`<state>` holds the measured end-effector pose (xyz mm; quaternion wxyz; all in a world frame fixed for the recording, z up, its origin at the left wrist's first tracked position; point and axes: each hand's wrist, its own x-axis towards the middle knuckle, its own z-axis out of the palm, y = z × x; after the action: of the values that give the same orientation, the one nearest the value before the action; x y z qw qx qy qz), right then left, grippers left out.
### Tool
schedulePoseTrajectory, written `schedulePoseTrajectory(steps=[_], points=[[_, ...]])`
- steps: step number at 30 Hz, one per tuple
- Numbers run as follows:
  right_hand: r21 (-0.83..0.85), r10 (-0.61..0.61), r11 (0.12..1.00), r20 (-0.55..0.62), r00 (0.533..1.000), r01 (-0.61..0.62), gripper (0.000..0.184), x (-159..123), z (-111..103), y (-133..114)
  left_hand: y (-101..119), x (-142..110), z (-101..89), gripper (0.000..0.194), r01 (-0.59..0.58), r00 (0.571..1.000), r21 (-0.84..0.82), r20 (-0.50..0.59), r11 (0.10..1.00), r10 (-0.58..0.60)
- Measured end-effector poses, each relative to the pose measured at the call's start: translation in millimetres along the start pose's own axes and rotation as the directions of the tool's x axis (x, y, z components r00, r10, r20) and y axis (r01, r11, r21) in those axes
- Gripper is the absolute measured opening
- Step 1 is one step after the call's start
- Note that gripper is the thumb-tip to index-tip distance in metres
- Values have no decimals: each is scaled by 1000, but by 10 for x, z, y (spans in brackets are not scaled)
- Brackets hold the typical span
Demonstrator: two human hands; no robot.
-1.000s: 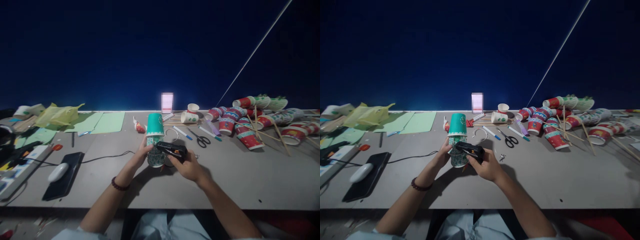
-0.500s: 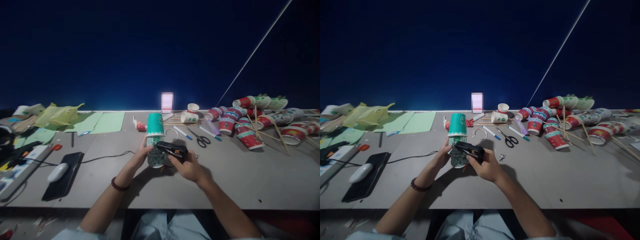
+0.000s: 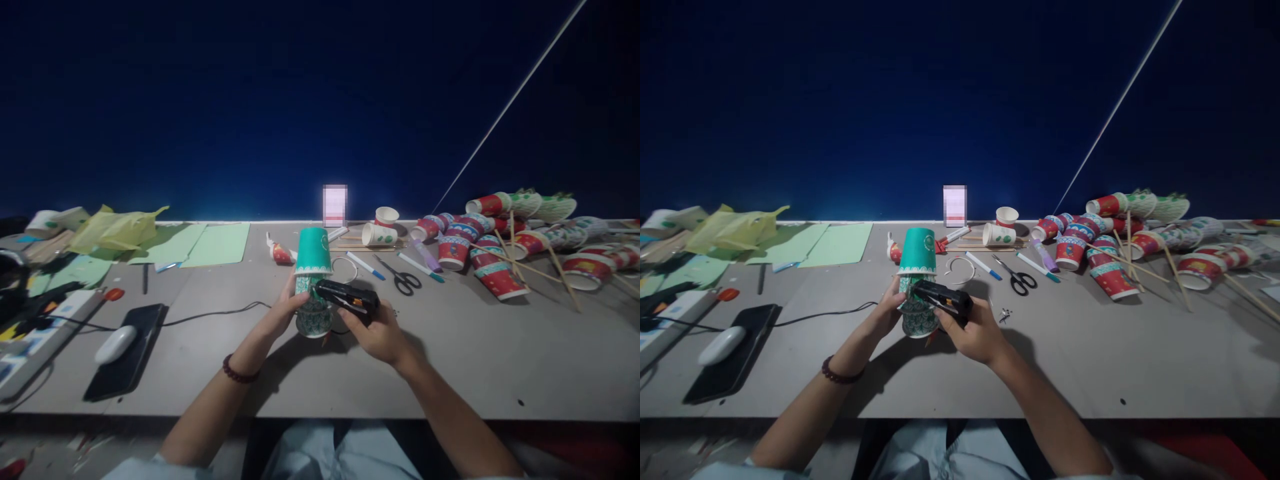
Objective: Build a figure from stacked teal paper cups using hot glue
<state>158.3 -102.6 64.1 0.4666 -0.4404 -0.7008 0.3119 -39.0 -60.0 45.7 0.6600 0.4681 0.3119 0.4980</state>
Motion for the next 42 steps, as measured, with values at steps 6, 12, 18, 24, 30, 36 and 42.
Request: schedulePoseTrajectory(steps=[6,12,18,24,30,36,42], points=[[-27,2,1000,-25,1000,-2,15,0,-1,-8,-32,-4,-16,72,-20,1000,7,8,1000,20],[-57,-20,998,4,1000,20,16,0,-11,-27,-3,-6,11,72,-9,1000,-3,-7,1000,9],[-54,-9,998,24,1000,10,16,-16,-8,-32,27,1,40,75,-6,999,-10,-51,1000,6],[-64,-38,997,32,999,40,15,-25,-1,-20,6,1,24,76,1,998,-24,-62,1000,-2],[-29,-18,999,51,999,19,16,-28,-7,-52,7,-3,13,71,32,999,-25,-31,999,-33],[-2,-5,1000,87,996,5,17,-33,-2,-73,-41,22,-39,76,17,998,-27,-58,999,-19],[-10,8,1000,74,997,-7,16,-44,10,-51,-45,20,-42,75,31,998,-34,-48,999,-33]])
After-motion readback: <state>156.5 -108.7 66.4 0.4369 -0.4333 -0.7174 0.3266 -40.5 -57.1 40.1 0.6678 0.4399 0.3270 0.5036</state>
